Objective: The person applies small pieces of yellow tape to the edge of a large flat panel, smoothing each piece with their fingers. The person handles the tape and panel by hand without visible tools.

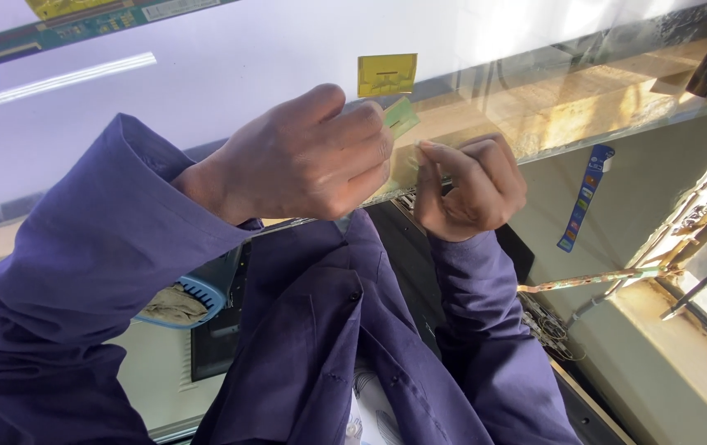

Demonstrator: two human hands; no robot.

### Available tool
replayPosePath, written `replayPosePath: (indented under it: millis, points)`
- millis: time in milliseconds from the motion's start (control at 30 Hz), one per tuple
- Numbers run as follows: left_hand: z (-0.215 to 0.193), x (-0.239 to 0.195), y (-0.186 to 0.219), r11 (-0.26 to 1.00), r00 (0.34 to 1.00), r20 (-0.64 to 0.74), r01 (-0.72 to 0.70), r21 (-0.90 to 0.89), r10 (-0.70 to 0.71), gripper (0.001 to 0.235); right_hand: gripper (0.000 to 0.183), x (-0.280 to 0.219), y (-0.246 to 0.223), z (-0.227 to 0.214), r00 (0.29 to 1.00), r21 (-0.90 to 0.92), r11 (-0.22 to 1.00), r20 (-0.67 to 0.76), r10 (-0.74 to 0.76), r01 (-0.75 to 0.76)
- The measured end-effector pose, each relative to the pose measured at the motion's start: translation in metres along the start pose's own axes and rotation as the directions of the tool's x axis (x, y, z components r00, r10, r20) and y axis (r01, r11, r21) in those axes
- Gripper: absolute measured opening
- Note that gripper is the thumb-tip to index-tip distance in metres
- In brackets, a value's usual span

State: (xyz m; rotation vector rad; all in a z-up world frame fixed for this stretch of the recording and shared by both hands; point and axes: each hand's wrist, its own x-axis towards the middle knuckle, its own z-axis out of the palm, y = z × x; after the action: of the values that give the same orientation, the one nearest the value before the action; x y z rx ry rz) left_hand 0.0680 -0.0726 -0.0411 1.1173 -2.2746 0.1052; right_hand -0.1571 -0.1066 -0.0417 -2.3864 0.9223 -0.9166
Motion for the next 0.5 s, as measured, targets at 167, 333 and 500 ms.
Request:
replayPosePath:
  millis: [167, 333, 500]
  points:
    - [-0.003, 0.001, -0.003, 0.998, 0.984, 0.179, -0.023, 0.066, 0.011, 0.011, 0.006, 0.002, -0.007, -0.006, 0.993, 0.074, 0.99, -0.023, 0.118, -0.116]
    - [-0.001, -0.003, -0.002, 0.993, 0.943, 0.333, -0.039, 0.112, -0.001, 0.033, 0.007, -0.001, -0.01, -0.01, 0.989, 0.078, 0.987, -0.015, 0.144, -0.143]
    - [-0.002, 0.0, -0.003, 0.991, 0.947, 0.32, -0.006, 0.135, -0.038, 0.032, 0.004, -0.006, -0.012, -0.012, 0.988, 0.092, 0.985, -0.016, 0.151, -0.149]
